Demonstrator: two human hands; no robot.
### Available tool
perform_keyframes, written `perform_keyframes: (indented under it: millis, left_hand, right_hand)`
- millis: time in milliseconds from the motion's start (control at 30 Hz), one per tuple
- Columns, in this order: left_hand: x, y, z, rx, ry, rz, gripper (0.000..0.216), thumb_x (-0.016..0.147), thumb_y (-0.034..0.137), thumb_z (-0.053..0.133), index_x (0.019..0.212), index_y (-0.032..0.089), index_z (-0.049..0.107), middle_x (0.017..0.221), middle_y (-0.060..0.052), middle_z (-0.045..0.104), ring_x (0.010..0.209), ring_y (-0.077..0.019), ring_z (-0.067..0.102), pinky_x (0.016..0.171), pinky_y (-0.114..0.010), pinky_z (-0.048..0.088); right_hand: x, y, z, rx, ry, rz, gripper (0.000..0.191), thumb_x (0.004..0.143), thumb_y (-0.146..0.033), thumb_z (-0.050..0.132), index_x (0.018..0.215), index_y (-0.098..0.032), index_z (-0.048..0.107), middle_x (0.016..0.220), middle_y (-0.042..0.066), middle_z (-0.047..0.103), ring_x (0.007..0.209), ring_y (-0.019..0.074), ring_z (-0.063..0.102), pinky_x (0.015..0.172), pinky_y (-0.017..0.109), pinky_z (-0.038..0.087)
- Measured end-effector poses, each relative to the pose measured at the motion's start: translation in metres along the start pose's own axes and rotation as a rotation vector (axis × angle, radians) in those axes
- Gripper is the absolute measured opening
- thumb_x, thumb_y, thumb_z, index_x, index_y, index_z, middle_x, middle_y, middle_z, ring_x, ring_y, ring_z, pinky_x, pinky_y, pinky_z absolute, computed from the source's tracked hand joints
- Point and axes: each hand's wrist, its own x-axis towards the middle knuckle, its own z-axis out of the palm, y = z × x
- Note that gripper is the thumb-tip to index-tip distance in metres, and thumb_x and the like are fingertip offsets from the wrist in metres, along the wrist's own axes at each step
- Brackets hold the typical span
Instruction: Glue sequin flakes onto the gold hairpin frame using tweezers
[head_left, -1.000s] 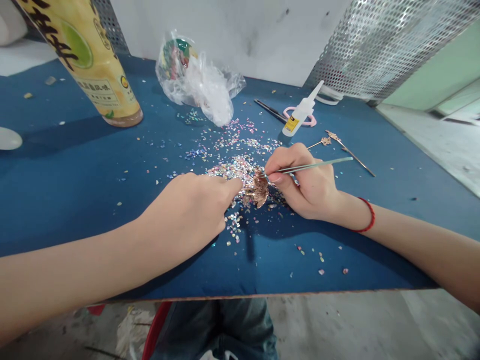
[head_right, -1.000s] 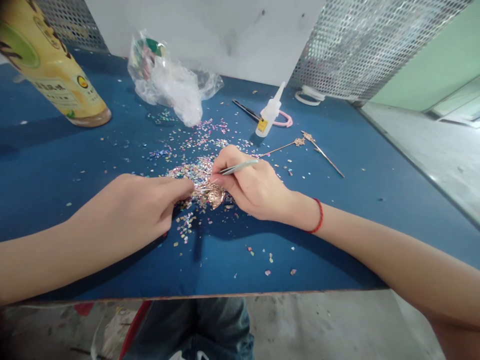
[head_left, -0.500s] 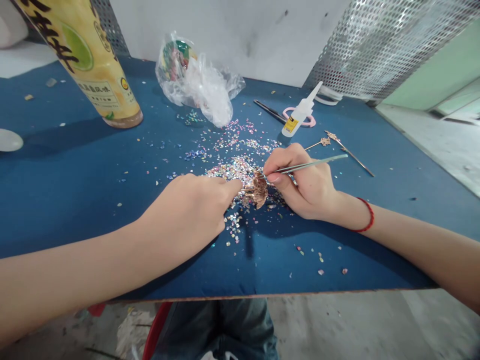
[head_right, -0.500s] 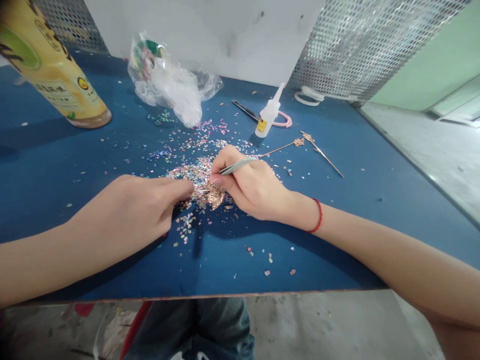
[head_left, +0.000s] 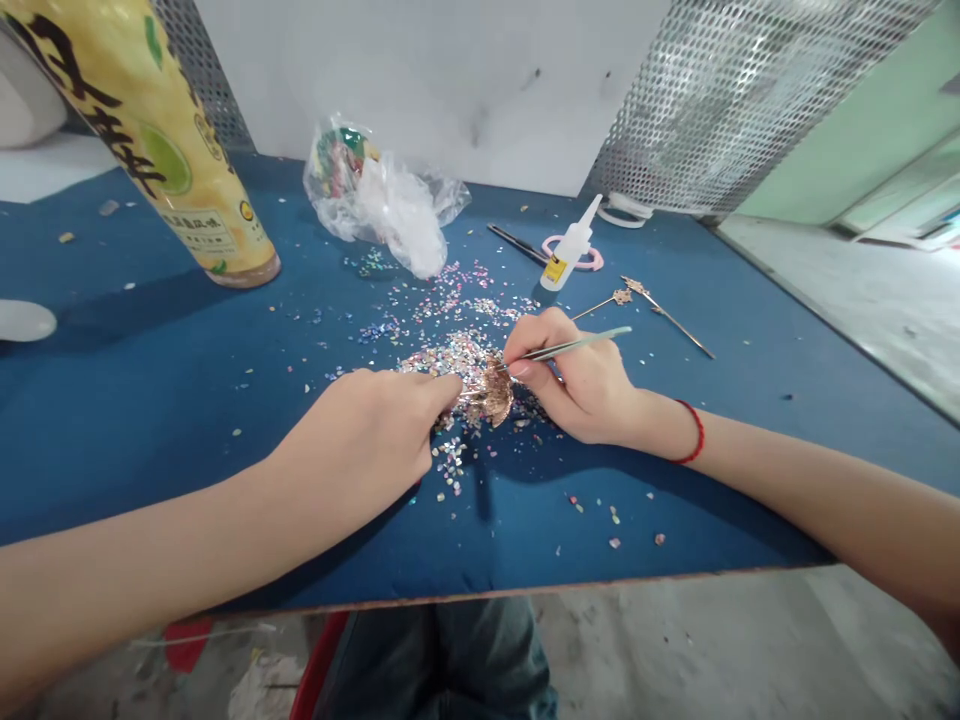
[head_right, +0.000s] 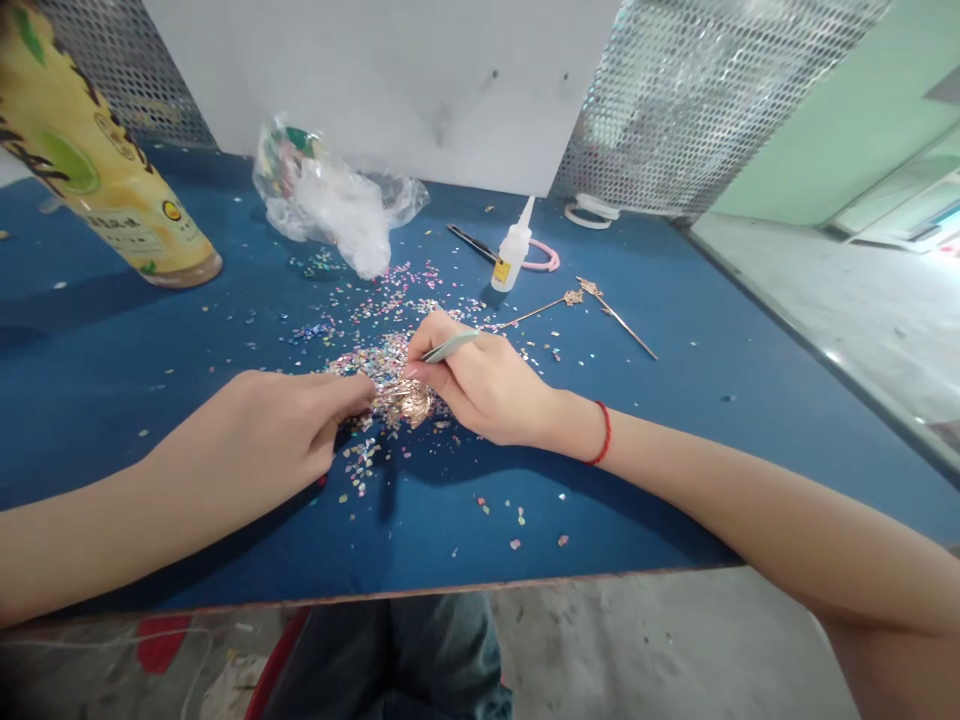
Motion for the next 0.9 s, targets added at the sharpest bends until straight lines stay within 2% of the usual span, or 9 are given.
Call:
perform_keyframes:
  millis: [200, 433, 600, 767, 900]
  left_hand:
    - [0.0, -0.001, 0.001, -0.039, -0.006, 0.004, 0.017, 0.081, 0.007, 0.042, 0.071, 0.02, 0.043, 0.061, 0.003, 0.047, 0.056, -0.0135, 0.044, 0.055, -0.03, 0.018]
    - [0.002, -0.002, -0.004, -0.111, -0.064, -0.041, 0.017, 0.08, 0.006, 0.041, 0.07, 0.02, 0.04, 0.059, 0.003, 0.046, 0.055, -0.0131, 0.039, 0.057, -0.03, 0.019]
    - [0.002, -0.005, -0.003, -0.158, -0.041, 0.029, 0.018, 0.078, 0.004, 0.041, 0.072, 0.02, 0.039, 0.06, 0.003, 0.047, 0.057, -0.0134, 0.038, 0.057, -0.029, 0.021]
    - [0.002, -0.006, -0.002, -0.182, -0.014, 0.052, 0.019, 0.078, 0.003, 0.042, 0.071, 0.02, 0.037, 0.056, 0.004, 0.045, 0.054, -0.0129, 0.034, 0.054, -0.029, 0.019]
    - [0.003, -0.007, -0.001, -0.176, -0.001, 0.055, 0.02, 0.077, 0.003, 0.043, 0.07, 0.02, 0.038, 0.054, 0.004, 0.043, 0.051, -0.0125, 0.03, 0.052, -0.029, 0.018]
  right_hand:
    - [-0.002, 0.002, 0.0, 0.024, 0.092, 0.051, 0.02, 0.104, -0.029, 0.037, 0.09, -0.021, 0.049, 0.079, 0.0, 0.054, 0.064, 0.0089, 0.053, 0.057, 0.024, 0.044]
    - [0.0, 0.009, -0.002, 0.075, 0.181, 0.413, 0.017, 0.1, -0.032, 0.047, 0.089, -0.021, 0.054, 0.08, -0.001, 0.059, 0.06, 0.0079, 0.056, 0.055, 0.025, 0.045]
    - [0.006, 0.024, -0.006, -0.038, 0.121, 0.584, 0.016, 0.097, -0.031, 0.052, 0.087, -0.02, 0.059, 0.082, 0.001, 0.069, 0.066, 0.0114, 0.061, 0.062, 0.029, 0.046]
    - [0.007, 0.046, -0.009, -0.074, 0.022, 0.563, 0.017, 0.096, -0.026, 0.05, 0.081, -0.02, 0.055, 0.088, 0.006, 0.066, 0.083, 0.0177, 0.062, 0.078, 0.036, 0.048]
    - [0.009, 0.055, -0.01, -0.064, -0.001, 0.556, 0.015, 0.096, -0.025, 0.044, 0.081, -0.022, 0.048, 0.087, 0.007, 0.062, 0.087, 0.0206, 0.059, 0.084, 0.04, 0.046]
